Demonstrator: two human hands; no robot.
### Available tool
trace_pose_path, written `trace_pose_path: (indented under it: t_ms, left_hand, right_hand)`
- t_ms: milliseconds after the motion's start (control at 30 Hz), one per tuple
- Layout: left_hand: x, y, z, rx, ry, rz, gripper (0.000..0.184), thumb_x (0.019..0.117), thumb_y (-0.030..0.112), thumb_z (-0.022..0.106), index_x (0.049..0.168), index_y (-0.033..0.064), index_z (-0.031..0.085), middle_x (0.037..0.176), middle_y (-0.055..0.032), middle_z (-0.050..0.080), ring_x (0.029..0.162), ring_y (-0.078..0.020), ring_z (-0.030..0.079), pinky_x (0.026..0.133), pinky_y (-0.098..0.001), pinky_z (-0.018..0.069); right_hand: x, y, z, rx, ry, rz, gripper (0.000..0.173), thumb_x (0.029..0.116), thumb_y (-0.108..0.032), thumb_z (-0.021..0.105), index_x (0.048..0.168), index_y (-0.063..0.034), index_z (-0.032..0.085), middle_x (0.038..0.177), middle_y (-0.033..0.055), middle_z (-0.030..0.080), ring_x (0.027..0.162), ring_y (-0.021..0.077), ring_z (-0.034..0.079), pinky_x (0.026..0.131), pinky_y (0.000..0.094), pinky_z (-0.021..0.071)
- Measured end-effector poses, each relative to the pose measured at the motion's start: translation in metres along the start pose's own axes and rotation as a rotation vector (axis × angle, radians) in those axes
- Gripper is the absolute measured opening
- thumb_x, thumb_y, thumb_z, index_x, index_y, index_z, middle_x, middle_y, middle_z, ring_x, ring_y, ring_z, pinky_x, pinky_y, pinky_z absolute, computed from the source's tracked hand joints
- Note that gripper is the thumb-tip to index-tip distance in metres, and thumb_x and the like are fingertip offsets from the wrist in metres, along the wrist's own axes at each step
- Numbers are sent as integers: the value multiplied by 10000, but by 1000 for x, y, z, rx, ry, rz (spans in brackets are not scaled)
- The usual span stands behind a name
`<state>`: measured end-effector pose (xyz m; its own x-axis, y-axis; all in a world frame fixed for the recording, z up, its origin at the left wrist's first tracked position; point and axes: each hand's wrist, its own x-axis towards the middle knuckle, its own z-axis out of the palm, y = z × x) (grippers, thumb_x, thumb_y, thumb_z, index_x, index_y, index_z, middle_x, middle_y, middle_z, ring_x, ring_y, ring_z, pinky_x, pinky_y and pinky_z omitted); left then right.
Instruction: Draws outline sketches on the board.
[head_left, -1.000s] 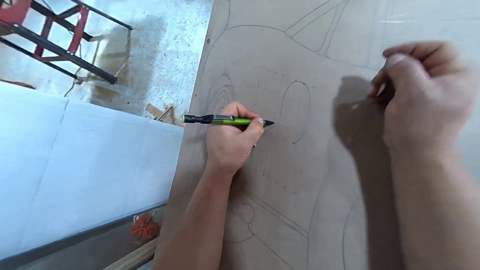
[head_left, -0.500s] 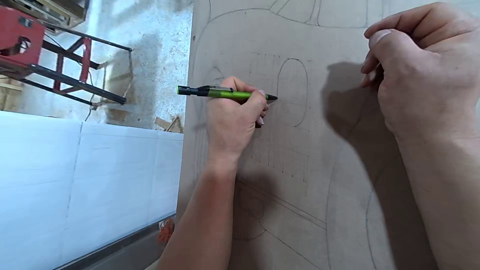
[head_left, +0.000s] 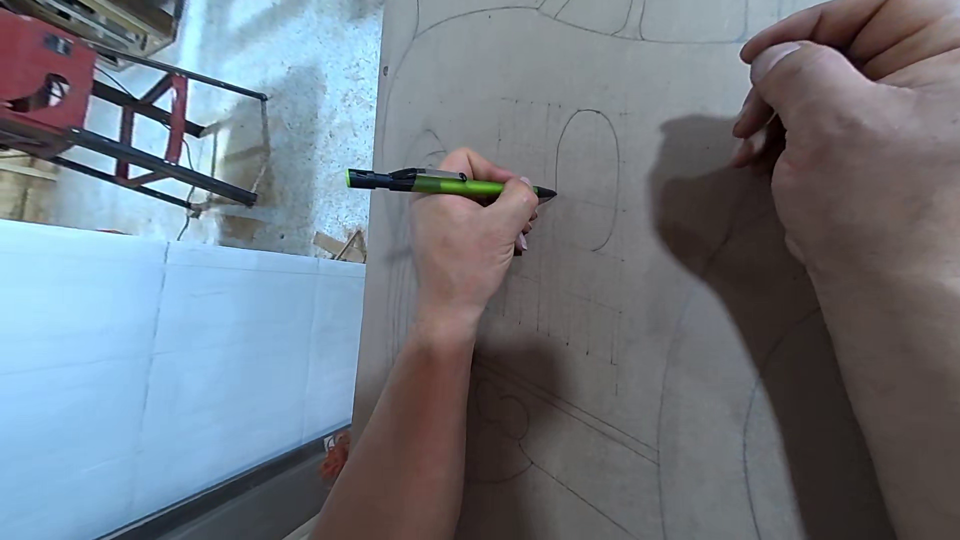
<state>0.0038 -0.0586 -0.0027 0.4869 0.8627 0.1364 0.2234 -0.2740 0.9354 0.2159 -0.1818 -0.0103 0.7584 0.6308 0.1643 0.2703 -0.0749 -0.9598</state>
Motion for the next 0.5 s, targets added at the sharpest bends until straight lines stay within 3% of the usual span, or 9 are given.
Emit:
trace_pose_path:
  t_ms: [400,500]
  left_hand:
    - [-5,2,-1,30,4,5,113,890,22,697,842,72,608,676,-47,690,529,-143,667,435,-262,558]
    - [-6,0,-1,-9,11,11,96,923,25,685,875,55,607,700,-55,703,547,-151,682,466,-269,585]
  right_hand:
    - [3,7,2,-12,9,-10,201,1035,-306,599,915,-198,719,710,-122,652,592,18,628,540,215,551]
    - [3,6,2,-7,9,-12,194,1033,-292,594,919,-198,720,712,-121,651,598,19,630,545,216,551]
